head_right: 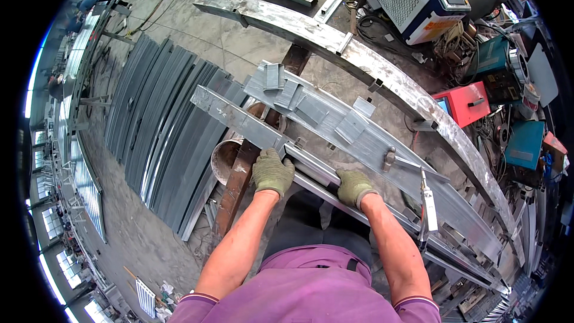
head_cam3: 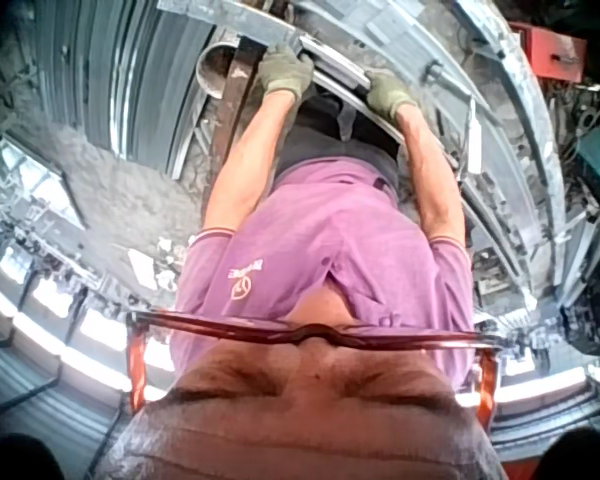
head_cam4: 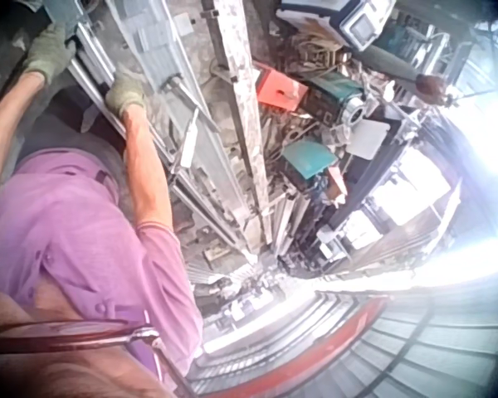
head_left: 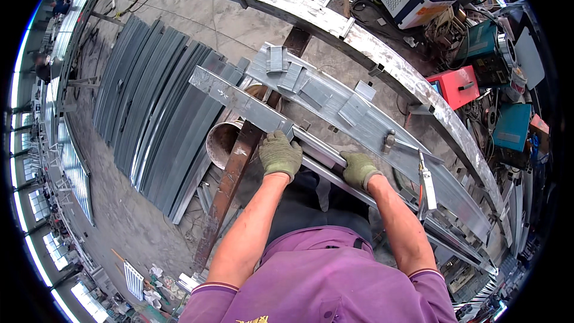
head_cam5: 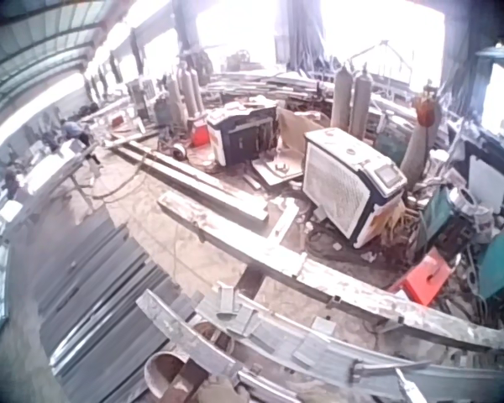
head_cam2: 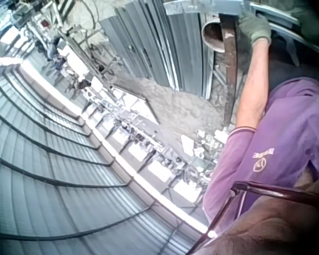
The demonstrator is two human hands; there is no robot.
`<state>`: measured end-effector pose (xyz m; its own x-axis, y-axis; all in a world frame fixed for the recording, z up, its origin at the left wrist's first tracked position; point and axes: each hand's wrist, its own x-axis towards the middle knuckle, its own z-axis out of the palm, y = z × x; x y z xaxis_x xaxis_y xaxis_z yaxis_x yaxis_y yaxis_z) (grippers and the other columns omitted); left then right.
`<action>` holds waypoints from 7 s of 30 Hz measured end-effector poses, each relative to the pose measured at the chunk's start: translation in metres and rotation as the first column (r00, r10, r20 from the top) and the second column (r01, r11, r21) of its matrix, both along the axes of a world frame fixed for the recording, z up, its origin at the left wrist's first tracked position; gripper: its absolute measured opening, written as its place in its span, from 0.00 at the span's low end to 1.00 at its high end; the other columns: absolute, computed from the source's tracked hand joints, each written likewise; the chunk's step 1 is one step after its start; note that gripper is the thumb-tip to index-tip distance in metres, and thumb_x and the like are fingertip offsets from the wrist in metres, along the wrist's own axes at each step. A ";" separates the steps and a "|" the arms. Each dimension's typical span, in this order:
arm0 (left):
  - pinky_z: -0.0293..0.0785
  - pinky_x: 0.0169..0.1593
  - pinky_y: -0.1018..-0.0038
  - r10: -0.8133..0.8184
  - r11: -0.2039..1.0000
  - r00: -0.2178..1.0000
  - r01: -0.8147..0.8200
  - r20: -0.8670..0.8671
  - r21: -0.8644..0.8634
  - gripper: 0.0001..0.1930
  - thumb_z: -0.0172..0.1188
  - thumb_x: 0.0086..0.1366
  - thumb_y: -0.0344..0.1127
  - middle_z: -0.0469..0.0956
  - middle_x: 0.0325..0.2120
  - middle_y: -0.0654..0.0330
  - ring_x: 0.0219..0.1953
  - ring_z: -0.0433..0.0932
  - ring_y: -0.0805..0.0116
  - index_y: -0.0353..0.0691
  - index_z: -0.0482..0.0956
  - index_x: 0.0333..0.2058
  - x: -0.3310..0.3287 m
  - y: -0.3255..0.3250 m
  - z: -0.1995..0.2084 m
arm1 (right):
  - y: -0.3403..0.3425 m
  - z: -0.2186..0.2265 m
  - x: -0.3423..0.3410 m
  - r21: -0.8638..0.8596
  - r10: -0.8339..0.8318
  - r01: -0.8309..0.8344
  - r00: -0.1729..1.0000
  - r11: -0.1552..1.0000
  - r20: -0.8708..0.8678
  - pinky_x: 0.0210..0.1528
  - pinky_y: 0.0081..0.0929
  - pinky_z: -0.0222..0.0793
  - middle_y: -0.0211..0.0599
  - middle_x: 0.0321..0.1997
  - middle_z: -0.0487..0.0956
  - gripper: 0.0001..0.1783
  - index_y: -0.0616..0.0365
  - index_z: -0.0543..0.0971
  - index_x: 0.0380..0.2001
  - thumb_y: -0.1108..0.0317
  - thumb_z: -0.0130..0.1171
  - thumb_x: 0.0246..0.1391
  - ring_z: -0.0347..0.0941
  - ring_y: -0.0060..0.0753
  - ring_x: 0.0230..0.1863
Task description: The person welds metal frame components in a workshop. They position metal bars, use a welding torch to join them, and move between stacks of materials to retrieve parts.
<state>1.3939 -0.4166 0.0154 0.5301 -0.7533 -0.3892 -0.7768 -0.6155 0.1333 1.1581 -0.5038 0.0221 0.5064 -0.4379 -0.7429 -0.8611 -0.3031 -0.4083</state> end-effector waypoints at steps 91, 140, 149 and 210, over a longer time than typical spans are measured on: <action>0.65 0.66 0.46 0.110 0.836 0.993 -0.112 -0.037 -0.537 0.34 0.67 0.66 0.42 0.73 0.59 0.39 0.61 0.71 0.38 0.30 0.69 0.65 -0.038 0.035 -0.032 | -0.007 0.022 0.014 -0.022 0.089 -0.092 0.988 0.995 -0.124 0.63 0.51 0.73 0.55 0.57 0.84 0.32 0.51 0.81 0.61 0.60 0.61 0.50 0.80 0.59 0.59; 0.58 0.72 0.46 0.108 0.909 0.986 -0.044 0.131 -0.414 0.61 0.72 0.50 0.76 0.70 0.63 0.38 0.68 0.66 0.37 0.29 0.65 0.67 -0.033 0.044 -0.047 | 0.094 0.024 -0.303 -0.241 -0.716 0.834 0.551 0.496 0.430 0.33 0.38 0.77 0.37 0.27 0.87 0.19 0.60 0.88 0.38 0.52 0.73 0.63 0.83 0.34 0.26; 0.58 0.72 0.44 0.088 0.857 0.996 -0.070 0.012 -0.510 0.58 0.73 0.51 0.75 0.71 0.58 0.40 0.63 0.68 0.39 0.30 0.65 0.64 -0.032 0.037 -0.035 | 0.107 0.065 -0.263 -0.138 -0.712 0.861 0.487 0.490 0.505 0.39 0.28 0.73 0.26 0.37 0.83 0.16 0.60 0.84 0.52 0.59 0.66 0.71 0.76 0.21 0.37; 0.61 0.66 0.44 0.011 0.799 0.982 -0.121 -0.188 -0.590 0.42 0.70 0.56 0.47 0.68 0.55 0.41 0.58 0.68 0.39 0.30 0.65 0.64 -0.022 0.040 -0.041 | 0.136 0.125 0.090 -0.194 -0.462 0.623 0.722 0.758 0.514 0.49 0.36 0.82 0.50 0.47 0.88 0.20 0.61 0.83 0.56 0.64 0.70 0.65 0.88 0.47 0.49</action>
